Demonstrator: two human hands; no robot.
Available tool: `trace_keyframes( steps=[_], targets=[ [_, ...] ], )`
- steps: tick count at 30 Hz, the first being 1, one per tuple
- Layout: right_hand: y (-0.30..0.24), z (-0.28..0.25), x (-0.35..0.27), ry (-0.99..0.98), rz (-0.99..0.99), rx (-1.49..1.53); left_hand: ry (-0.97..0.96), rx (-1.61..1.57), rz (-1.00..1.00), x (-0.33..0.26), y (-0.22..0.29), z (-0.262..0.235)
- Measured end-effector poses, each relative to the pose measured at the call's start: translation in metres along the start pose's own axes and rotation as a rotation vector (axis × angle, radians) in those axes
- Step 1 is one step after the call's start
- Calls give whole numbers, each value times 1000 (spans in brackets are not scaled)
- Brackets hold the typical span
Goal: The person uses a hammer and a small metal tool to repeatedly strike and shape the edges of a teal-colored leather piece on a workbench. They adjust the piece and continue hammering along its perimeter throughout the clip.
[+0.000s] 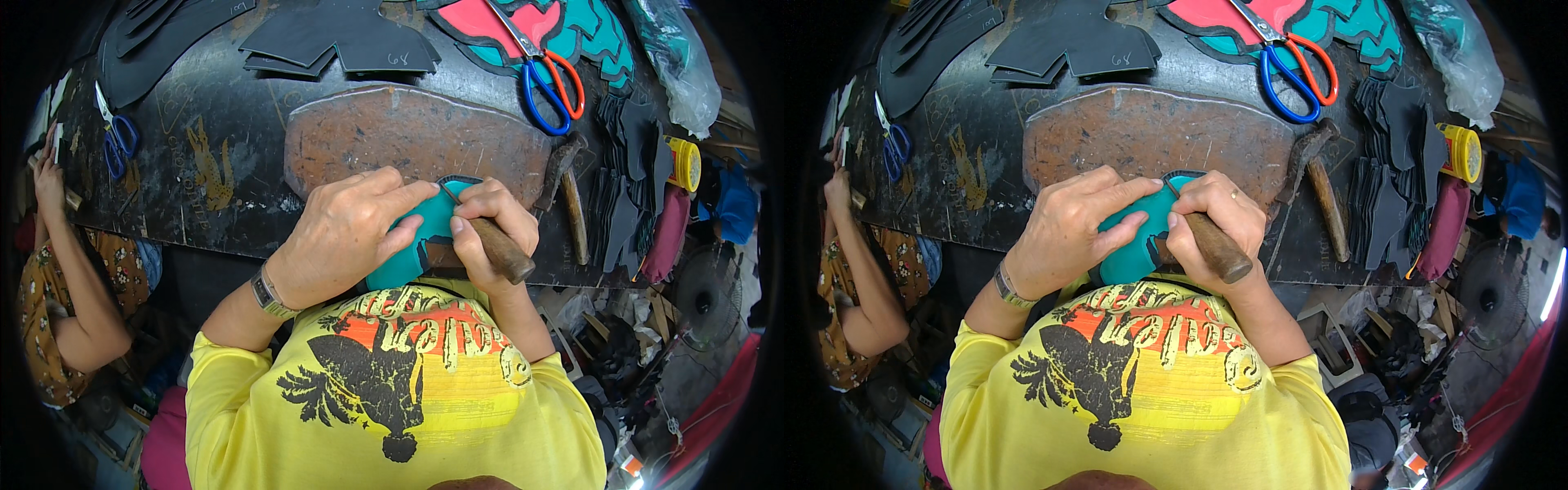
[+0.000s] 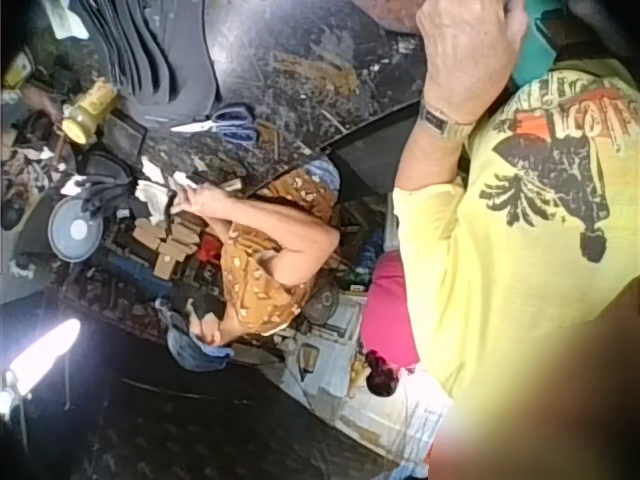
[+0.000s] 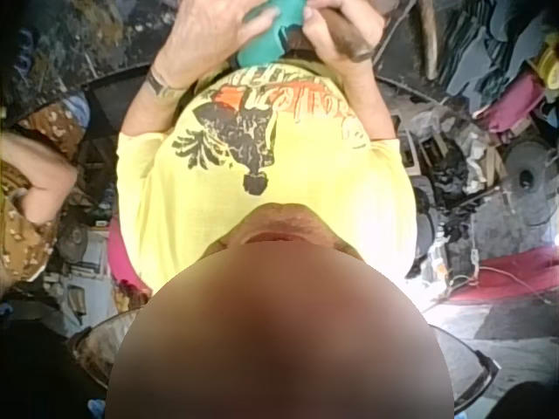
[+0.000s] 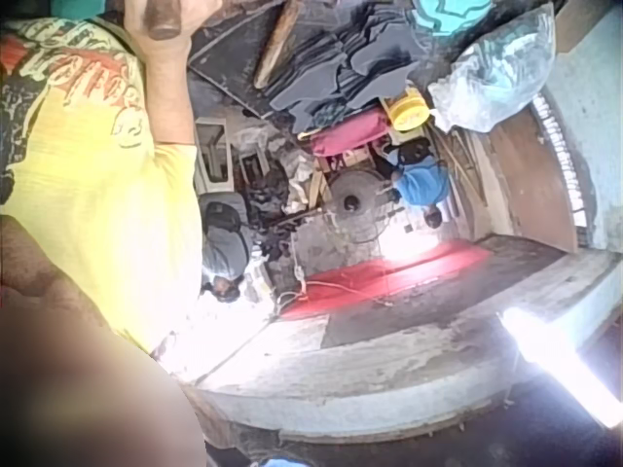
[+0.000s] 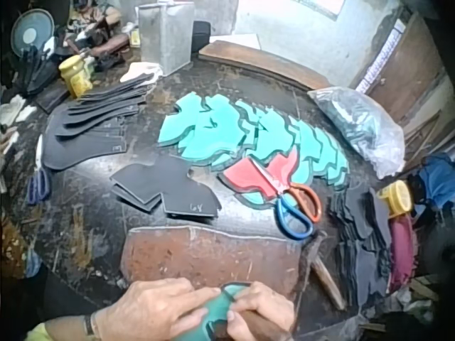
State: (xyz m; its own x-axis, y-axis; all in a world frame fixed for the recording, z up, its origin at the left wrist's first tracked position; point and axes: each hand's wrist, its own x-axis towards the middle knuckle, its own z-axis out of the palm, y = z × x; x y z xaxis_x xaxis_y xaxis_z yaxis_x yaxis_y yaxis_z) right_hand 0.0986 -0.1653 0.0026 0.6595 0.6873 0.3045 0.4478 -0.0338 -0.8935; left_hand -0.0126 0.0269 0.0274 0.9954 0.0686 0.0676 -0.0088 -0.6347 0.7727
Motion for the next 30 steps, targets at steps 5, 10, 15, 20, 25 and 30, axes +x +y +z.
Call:
trace_keyframes(
  steps=[5,10,15,20,25,30],
  targets=[
    [-3,8,3,8,-127,-152,94,-76,-48,1,2,3],
    [-4,9,2,28,-88,-102,22,-54,-40,1,-2,-1],
    [-2,-1,-4,0,75,117,-3,-28,-13,-1,-2,-2],
    [1,0,-5,-6,52,124,14,-40,26,-1,-4,-1],
    [1,1,-4,-16,30,90,10,-31,31,0,-5,-1],
    [0,1,-2,-7,10,48,5,-35,20,-1,-5,-1]
  ],
)
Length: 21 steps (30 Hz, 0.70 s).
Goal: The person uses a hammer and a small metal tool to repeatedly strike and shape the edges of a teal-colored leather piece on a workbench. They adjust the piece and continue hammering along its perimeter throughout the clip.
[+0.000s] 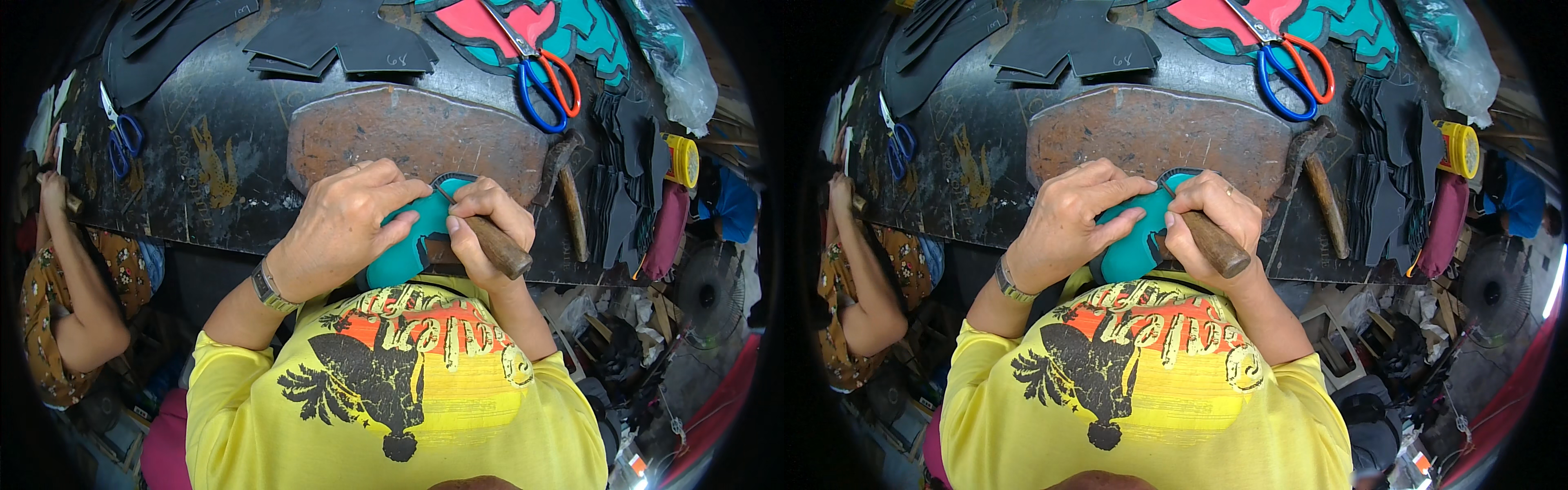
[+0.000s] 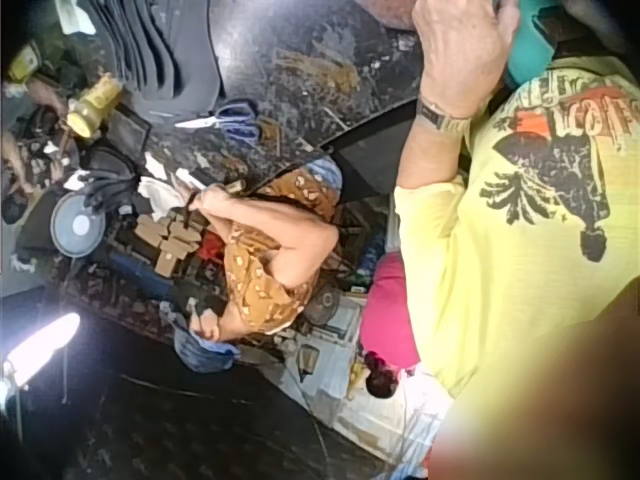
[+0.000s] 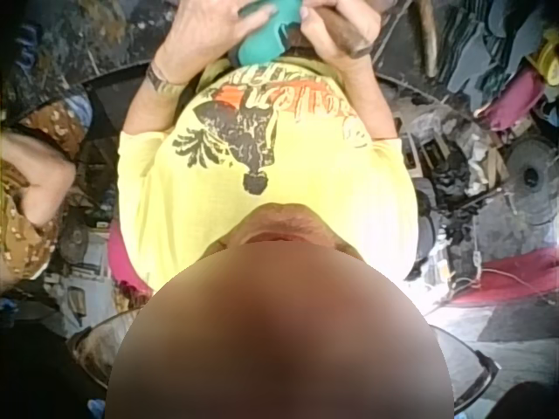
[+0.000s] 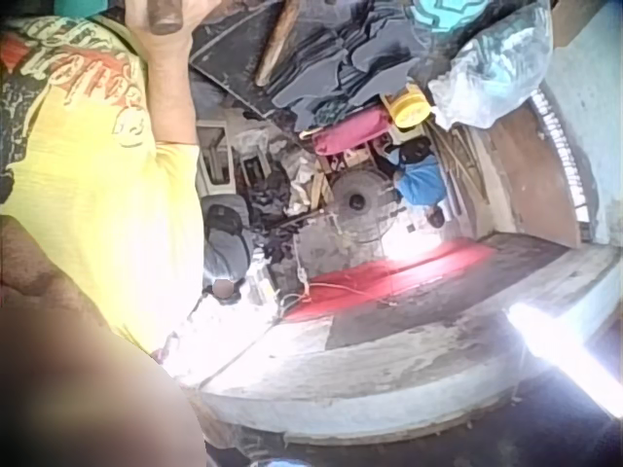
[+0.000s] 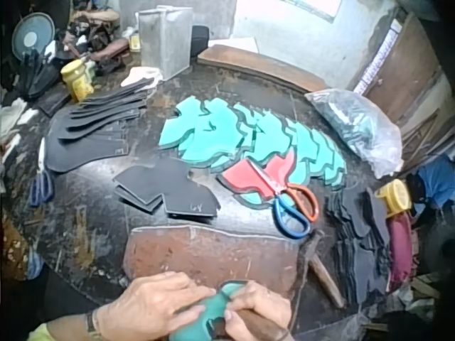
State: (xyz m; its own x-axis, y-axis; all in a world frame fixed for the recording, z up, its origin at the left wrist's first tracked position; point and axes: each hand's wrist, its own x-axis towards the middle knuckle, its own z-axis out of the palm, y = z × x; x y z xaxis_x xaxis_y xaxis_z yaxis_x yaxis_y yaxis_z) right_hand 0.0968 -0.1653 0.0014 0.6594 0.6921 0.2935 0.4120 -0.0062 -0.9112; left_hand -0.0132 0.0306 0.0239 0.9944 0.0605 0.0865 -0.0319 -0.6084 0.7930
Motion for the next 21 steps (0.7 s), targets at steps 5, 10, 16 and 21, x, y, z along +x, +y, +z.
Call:
trace_keyframes(
  steps=[5,10,16,21],
  targets=[
    [-2,1,2,5,-23,-54,12,6,10,0,-1,1],
    [-3,3,2,-3,-43,-113,72,-32,-55,-4,5,3],
    [-1,0,1,9,15,14,78,-46,-24,-2,1,4],
    [-1,-3,-1,13,52,122,110,-11,12,-2,1,7]
  ],
)
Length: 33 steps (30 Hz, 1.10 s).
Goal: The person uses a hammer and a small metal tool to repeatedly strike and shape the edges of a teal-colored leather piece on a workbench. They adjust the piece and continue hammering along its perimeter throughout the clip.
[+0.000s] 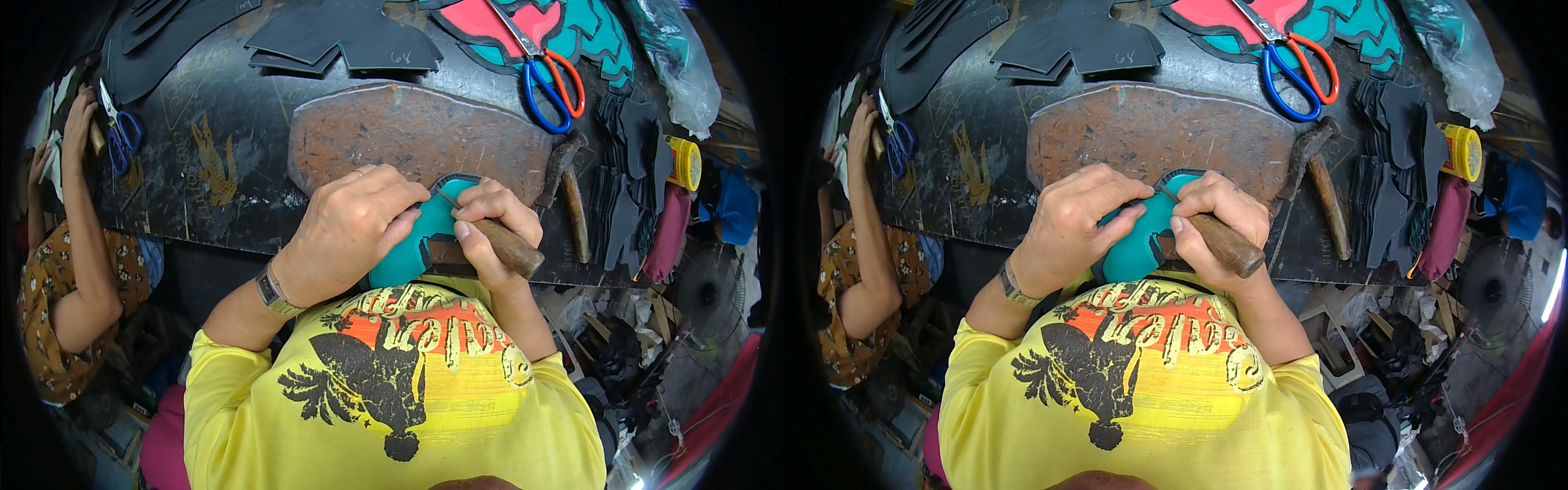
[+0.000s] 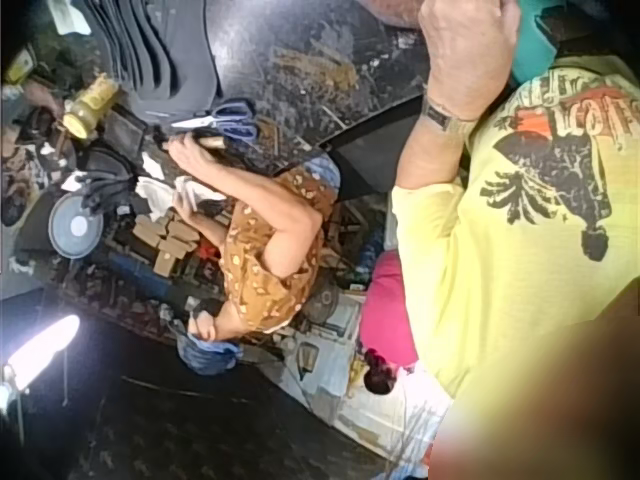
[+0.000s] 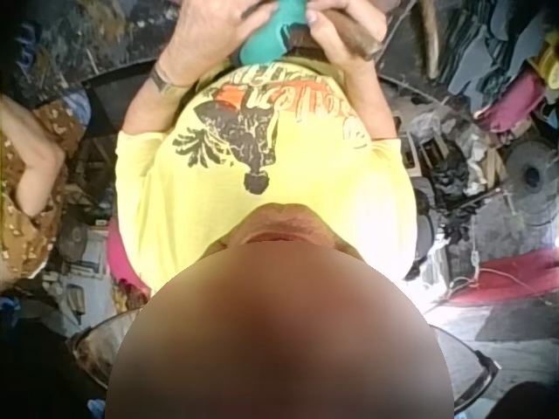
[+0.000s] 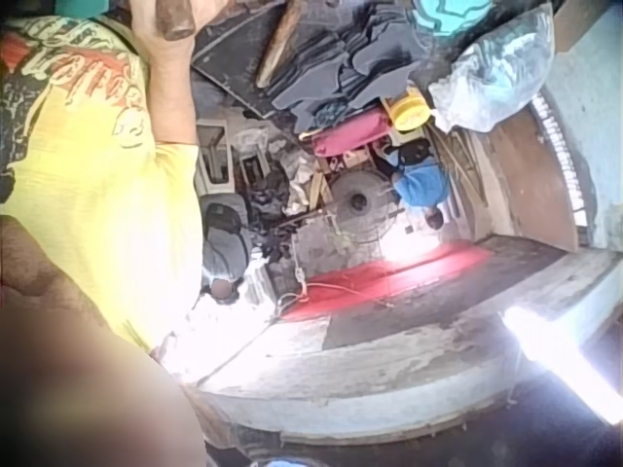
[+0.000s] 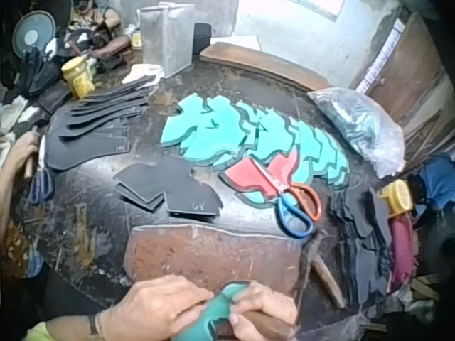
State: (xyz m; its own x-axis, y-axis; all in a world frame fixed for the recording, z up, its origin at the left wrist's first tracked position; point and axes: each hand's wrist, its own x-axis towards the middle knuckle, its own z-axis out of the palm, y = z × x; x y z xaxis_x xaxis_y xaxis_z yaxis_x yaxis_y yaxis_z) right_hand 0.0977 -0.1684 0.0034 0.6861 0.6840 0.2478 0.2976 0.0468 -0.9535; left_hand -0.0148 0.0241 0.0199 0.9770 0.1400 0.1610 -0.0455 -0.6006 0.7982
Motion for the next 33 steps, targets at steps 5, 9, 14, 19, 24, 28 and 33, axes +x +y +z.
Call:
trace_keyframes(
  steps=[5,9,14,19,24,28,33],
  targets=[
    [2,0,0,-59,-30,-44,-3,19,11,1,0,1],
    [1,1,2,-76,-83,-118,-17,2,-22,3,0,0],
    [-30,-32,-10,63,92,-128,-23,1,-57,3,1,1],
    [-31,-92,-33,313,214,-1106,9,-11,-26,5,-5,3],
    [2,-109,-56,301,283,-1202,63,-17,-56,11,-7,9],
    [-4,-113,-48,404,313,-962,79,-25,-64,9,-1,17],
    [-37,-81,-41,345,188,-579,116,-5,-34,5,0,21]
  ],
)
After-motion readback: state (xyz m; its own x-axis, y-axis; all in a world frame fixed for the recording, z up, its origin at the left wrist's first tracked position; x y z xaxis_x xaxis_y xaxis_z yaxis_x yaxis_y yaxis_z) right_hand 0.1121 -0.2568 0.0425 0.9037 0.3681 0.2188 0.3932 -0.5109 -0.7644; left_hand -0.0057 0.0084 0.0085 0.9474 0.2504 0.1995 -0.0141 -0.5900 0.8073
